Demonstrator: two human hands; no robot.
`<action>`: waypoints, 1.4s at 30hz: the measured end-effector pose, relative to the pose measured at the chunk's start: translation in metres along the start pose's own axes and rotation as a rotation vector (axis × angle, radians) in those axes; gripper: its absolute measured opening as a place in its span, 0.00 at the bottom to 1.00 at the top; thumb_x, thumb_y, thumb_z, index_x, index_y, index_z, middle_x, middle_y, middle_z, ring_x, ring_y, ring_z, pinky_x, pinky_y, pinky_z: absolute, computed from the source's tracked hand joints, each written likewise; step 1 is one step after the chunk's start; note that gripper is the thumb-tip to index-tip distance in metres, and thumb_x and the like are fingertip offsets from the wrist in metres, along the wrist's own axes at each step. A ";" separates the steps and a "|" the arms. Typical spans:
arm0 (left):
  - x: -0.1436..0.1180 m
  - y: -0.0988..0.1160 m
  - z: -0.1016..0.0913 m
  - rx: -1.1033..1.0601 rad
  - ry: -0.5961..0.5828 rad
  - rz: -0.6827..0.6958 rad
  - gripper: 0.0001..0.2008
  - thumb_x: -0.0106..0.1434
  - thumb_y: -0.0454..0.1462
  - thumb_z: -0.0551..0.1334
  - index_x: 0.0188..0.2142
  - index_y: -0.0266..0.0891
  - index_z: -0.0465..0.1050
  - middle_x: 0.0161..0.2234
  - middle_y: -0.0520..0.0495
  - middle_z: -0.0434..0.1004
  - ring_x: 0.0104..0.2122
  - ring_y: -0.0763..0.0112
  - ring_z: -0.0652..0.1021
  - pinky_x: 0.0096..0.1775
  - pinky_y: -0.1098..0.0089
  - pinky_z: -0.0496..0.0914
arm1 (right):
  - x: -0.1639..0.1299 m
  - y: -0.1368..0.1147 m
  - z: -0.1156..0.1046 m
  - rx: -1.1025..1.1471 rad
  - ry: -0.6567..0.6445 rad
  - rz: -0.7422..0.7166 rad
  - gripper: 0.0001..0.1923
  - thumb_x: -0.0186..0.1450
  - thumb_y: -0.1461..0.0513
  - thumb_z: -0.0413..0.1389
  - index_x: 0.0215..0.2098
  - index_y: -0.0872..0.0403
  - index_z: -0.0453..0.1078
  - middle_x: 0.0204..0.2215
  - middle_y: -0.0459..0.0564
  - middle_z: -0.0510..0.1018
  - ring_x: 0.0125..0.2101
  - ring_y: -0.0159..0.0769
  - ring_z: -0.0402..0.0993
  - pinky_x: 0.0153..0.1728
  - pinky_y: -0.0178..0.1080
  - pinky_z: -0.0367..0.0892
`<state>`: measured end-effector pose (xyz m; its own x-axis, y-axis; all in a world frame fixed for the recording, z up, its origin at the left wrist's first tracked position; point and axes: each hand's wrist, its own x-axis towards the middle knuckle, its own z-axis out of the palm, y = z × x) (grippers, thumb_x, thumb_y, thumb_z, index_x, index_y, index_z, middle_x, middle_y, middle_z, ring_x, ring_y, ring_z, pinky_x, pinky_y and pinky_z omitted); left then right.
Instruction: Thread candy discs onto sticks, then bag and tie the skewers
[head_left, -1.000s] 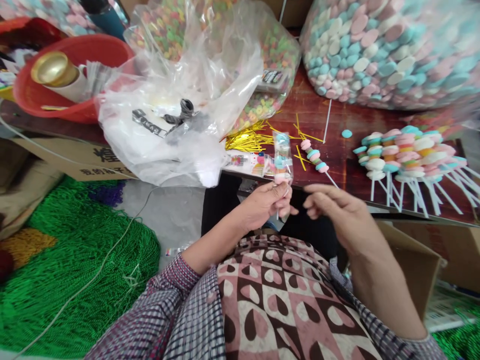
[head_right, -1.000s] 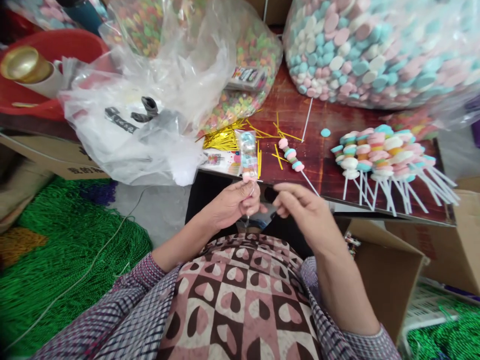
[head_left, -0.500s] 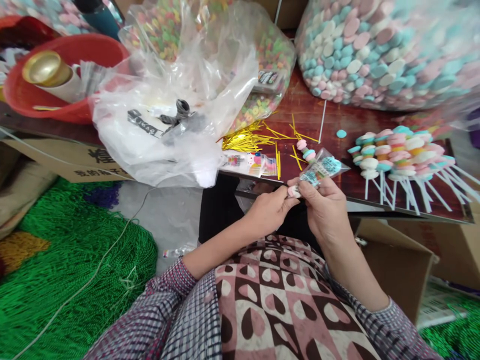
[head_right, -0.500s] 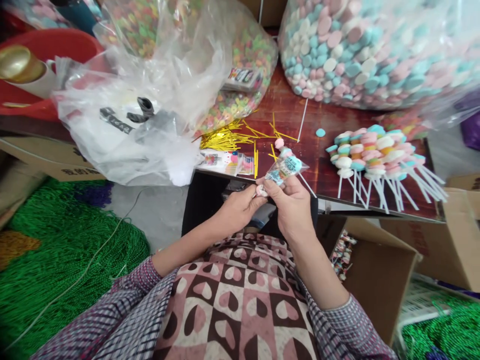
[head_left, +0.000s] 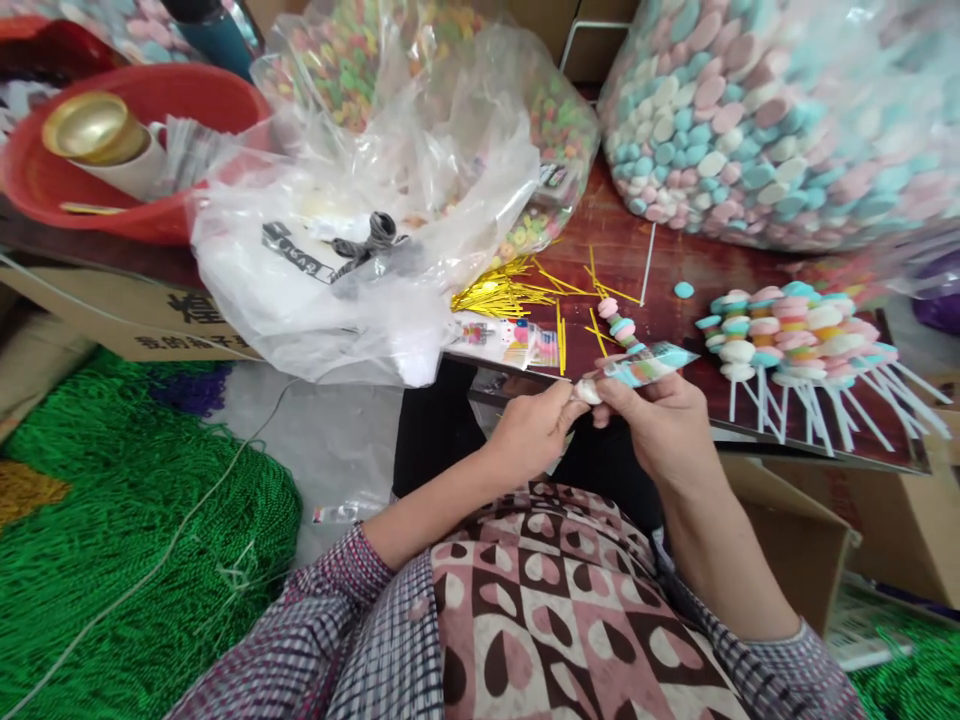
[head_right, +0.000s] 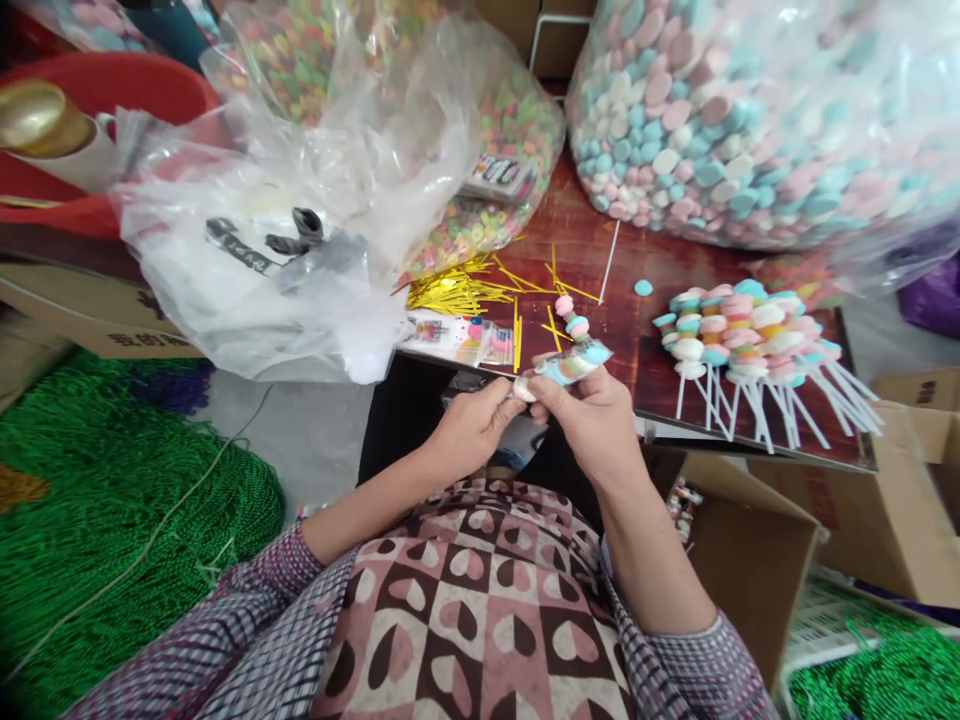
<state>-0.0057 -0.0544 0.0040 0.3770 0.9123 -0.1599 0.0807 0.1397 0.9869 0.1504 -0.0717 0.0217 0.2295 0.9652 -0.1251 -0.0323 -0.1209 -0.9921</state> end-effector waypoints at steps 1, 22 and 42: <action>0.002 0.000 -0.004 -0.019 0.029 0.000 0.09 0.62 0.41 0.64 0.28 0.41 0.70 0.22 0.54 0.66 0.22 0.76 0.64 0.27 0.75 0.56 | 0.005 -0.001 0.000 -0.074 -0.062 -0.004 0.13 0.58 0.55 0.66 0.38 0.53 0.75 0.28 0.47 0.79 0.21 0.31 0.72 0.24 0.37 0.71; 0.023 -0.005 -0.033 -0.676 0.139 -0.141 0.19 0.61 0.50 0.66 0.31 0.37 0.65 0.15 0.63 0.54 0.13 0.84 0.58 0.24 0.76 0.67 | 0.074 -0.012 0.041 -1.623 -0.056 0.032 0.17 0.68 0.65 0.46 0.44 0.61 0.77 0.40 0.66 0.81 0.41 0.53 0.80 0.36 0.43 0.67; 0.026 -0.011 -0.035 -0.649 0.166 -0.127 0.21 0.60 0.52 0.66 0.30 0.38 0.64 0.15 0.64 0.53 0.13 0.84 0.58 0.24 0.76 0.68 | 0.101 0.000 0.057 -1.463 -0.005 -0.100 0.16 0.68 0.62 0.49 0.44 0.58 0.76 0.44 0.63 0.80 0.43 0.49 0.76 0.42 0.44 0.66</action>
<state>-0.0294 -0.0188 -0.0102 0.2501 0.9133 -0.3213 -0.4740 0.4049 0.7819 0.1180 0.0386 0.0091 0.1681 0.9840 -0.0598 0.9780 -0.1741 -0.1152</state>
